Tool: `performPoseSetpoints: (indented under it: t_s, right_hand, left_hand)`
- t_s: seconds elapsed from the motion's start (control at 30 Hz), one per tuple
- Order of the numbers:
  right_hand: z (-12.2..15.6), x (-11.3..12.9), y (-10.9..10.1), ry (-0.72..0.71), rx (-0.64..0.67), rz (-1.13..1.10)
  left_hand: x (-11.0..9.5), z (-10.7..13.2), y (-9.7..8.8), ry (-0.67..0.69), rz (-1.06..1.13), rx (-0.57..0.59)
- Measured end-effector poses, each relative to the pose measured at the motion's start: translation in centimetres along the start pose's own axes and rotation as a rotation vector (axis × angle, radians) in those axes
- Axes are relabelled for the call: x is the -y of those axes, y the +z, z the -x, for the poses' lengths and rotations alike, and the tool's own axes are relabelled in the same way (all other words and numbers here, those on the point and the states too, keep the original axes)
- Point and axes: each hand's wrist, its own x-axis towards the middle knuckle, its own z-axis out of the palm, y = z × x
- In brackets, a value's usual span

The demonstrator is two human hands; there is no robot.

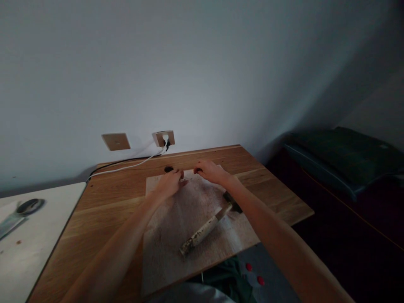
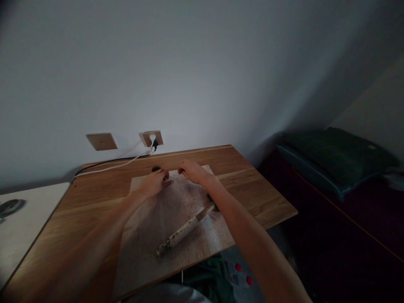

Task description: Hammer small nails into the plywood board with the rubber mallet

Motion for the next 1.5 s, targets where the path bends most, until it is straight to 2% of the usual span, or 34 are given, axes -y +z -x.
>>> performPoseSetpoints:
  t_s: [0.1, 0.23, 0.4, 0.47, 0.6, 0.77, 0.87, 1.03, 1.13, 1.23, 1.33, 1.4, 1.5]
  right_hand:
    - [-0.4, 0.5, 0.2, 0.015, 0.034, -0.021]
    - [-1.0, 1.0, 1.9, 0.049, 0.071, -0.032]
    - [-1.4, 1.3, 3.4, 0.083, 0.095, -0.021]
    - [-1.3, 1.4, 3.5, 0.081, 0.095, -0.011]
    - [-1.2, 1.6, 2.9, 0.029, 0.074, 0.006]
    - [-0.8, 1.9, 0.4, -0.065, -0.003, 0.002]
    - [0.2, 2.6, 0.2, -0.097, 0.002, -0.008]
    - [4.9, 3.7, 1.8, -0.143, 0.06, -0.06]
    - [9.7, 2.6, 1.7, -0.118, -0.035, -0.121]
    - [15.2, -0.3, 1.9, 0.059, -0.328, -0.274]
    - [19.7, -3.5, 3.7, 0.306, -0.536, -0.196]
    - [21.5, -4.9, 5.4, 0.391, -0.512, -0.18]
    - [22.6, -5.6, 7.4, 0.461, -0.443, -0.202]
  left_hand:
    - [0.0, -0.1, 0.6, 0.04, 0.059, -0.014]
    - [-0.1, -0.6, 1.0, 0.077, 0.045, -0.006]
    - [-0.8, -1.4, -0.2, 0.04, -0.033, -0.107]
    - [-0.9, -1.2, -0.6, 0.055, 0.0, -0.094]
    - [0.0, 0.7, -0.4, 0.13, 0.125, -0.014]
    - [1.9, 4.1, 1.3, 0.133, 0.145, -0.14]
    - [2.5, 5.9, 2.0, 0.066, 0.145, -0.169]
    - [1.9, 10.4, 1.9, 0.044, 0.098, -0.208]
    - [1.1, 14.9, 1.5, 0.041, 0.082, -0.235]
    - [0.1, 20.0, 1.5, 0.061, 0.067, -0.254]
    - [-0.9, 24.2, 2.1, 0.126, 0.045, -0.217]
    - [-1.4, 25.6, 2.3, 0.145, 0.016, -0.226]
    - [-2.1, 25.9, 1.8, 0.162, -0.049, -0.237]
